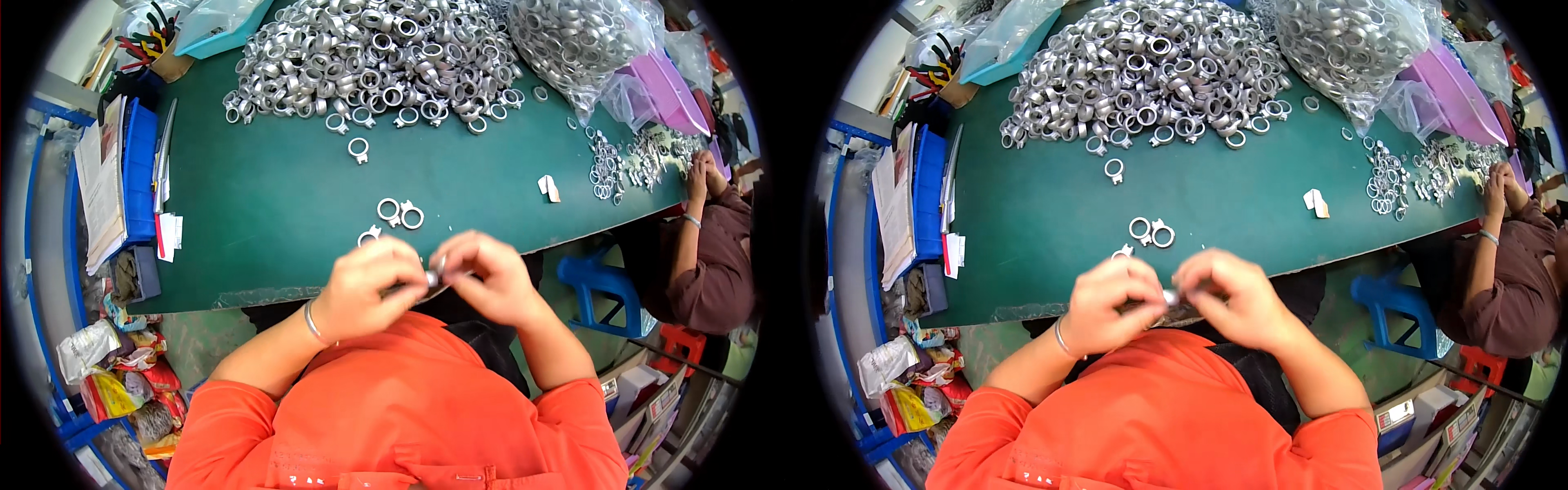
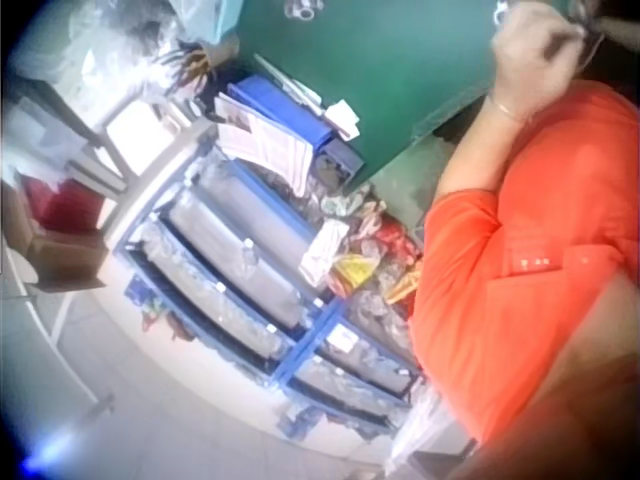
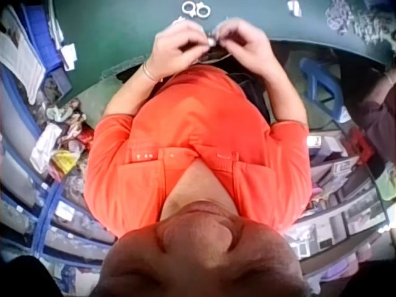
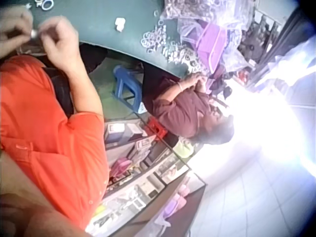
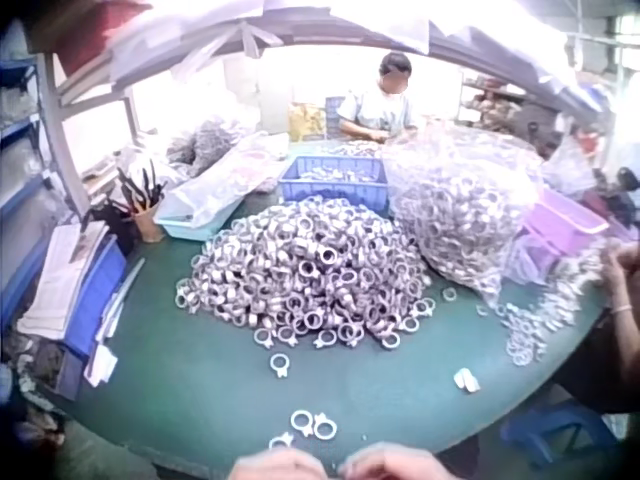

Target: The person gathers metal ring components from a pile on the workbench and fits the matching pieces together by hand.

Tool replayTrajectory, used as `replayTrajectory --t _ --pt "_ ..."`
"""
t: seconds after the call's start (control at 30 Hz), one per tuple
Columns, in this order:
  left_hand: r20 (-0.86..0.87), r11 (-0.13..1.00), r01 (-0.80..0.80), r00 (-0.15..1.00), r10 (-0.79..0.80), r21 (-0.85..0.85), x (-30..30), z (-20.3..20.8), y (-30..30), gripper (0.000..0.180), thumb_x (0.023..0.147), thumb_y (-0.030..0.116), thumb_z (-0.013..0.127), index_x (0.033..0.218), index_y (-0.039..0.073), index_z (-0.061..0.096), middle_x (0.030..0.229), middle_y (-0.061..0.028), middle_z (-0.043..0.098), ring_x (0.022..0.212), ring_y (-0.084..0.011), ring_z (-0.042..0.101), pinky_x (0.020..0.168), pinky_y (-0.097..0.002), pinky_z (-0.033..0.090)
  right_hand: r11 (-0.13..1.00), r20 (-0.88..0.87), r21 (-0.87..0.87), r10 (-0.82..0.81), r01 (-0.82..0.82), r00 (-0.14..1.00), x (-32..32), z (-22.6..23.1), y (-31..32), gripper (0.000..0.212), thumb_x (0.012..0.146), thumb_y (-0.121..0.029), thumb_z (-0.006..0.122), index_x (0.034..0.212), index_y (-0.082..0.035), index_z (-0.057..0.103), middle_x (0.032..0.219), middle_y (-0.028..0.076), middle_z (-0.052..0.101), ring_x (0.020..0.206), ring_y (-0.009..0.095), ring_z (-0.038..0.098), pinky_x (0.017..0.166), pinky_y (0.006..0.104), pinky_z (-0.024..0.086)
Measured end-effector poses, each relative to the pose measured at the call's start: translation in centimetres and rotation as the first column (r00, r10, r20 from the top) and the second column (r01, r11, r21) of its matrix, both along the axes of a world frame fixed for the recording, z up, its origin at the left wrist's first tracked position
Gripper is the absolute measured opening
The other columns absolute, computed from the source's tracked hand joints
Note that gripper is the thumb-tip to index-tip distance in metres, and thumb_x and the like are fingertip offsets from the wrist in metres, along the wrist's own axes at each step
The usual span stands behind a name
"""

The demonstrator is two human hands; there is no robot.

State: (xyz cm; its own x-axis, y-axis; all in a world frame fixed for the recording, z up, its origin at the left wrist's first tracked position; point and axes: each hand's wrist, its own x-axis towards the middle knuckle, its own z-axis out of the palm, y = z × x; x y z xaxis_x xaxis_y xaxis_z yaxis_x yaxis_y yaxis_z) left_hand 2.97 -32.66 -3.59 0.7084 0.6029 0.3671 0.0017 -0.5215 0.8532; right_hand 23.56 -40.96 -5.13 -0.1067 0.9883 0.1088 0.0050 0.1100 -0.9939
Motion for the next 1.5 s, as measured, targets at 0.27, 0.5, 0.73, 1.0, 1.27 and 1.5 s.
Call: replayTrajectory --t 0.27,0.5,0.73,1.0,1.27,1.5 --pt "-0.142 0.986 0.058 0.989 -0.035 0.158 -1.1 -1.5 -1.8 0.015 0.074 -0.002 0.074 0.086 0.003 0.067 0.089 -0.0094 0.064 0.079 -0.0267 0.063 0.070 -0.0351 0.053 0.965 0.697 0.214 -0.041 -0.152 0.716 -0.3 1.1 -2.4 0.017 0.079 0.000 0.067 0.095 -0.003 0.062 0.091 0.011 0.060 0.082 0.031 0.060 0.069 0.0382 0.051" --pt "-0.277 0.853 -0.275 0.863 0.422 0.443 0.8 -1.7 4.0 0.035 0.074 0.000 0.076 0.106 0.002 0.063 0.096 -0.0111 0.057 0.073 -0.0250 0.059 0.063 -0.0331 0.050 0.906 0.680 0.416 -0.370 0.083 0.633 -2.5 -0.2 4.7 0.014 0.078 -0.006 0.072 0.087 -0.004 0.062 0.090 0.011 0.057 0.080 0.031 0.056 0.070 0.0406 0.048" --pt "-0.064 0.953 -0.292 0.956 0.287 -0.082 0.0 -1.4 2.6 0.016 0.072 -0.010 0.075 0.079 0.000 0.065 0.093 -0.0096 0.067 0.076 -0.0156 0.065 0.065 -0.0263 0.054 0.993 0.118 -0.004 -0.114 0.115 0.986 -1.6 -1.3 3.5 0.016 0.083 0.004 0.069 0.095 -0.002 0.058 0.108 0.012 0.059 0.096 0.024 0.062 0.084 0.0336 0.053" --pt "0.080 0.946 -0.101 0.994 0.081 0.309 -0.3 -0.3 0.7 0.021 0.064 -0.006 0.079 0.076 0.004 0.065 0.086 -0.0101 0.068 0.073 -0.0245 0.065 0.064 -0.0327 0.054 0.988 -0.427 -0.030 0.122 -0.149 0.896 -0.7 0.0 1.1 0.022 0.084 0.015 0.062 0.102 0.002 0.059 0.117 0.014 0.058 0.107 0.021 0.061 0.092 0.0342 0.053" --pt "-0.184 0.990 0.107 0.975 -0.123 -0.094 -2.3 -1.7 -2.9 0.022 0.070 0.003 0.081 0.089 0.002 0.068 0.100 -0.0107 0.065 0.077 -0.0245 0.064 0.068 -0.0307 0.055 0.941 0.490 0.068 0.258 -0.332 0.832 0.4 1.4 -1.5 0.016 0.078 0.002 0.069 0.093 -0.004 0.064 0.098 0.010 0.062 0.092 0.030 0.061 0.077 0.0369 0.052" --pt "-0.182 0.884 -0.411 0.873 0.452 0.224 -1.8 -1.1 0.5 0.031 0.081 -0.005 0.067 0.110 0.002 0.058 0.102 -0.0126 0.055 0.065 -0.0182 0.050 0.061 -0.0293 0.046 0.943 0.676 0.301 -0.105 -0.144 0.729 -2.6 1.1 3.5 0.015 0.078 -0.003 0.070 0.091 -0.005 0.062 0.084 0.009 0.056 0.077 0.030 0.057 0.068 0.0395 0.048"
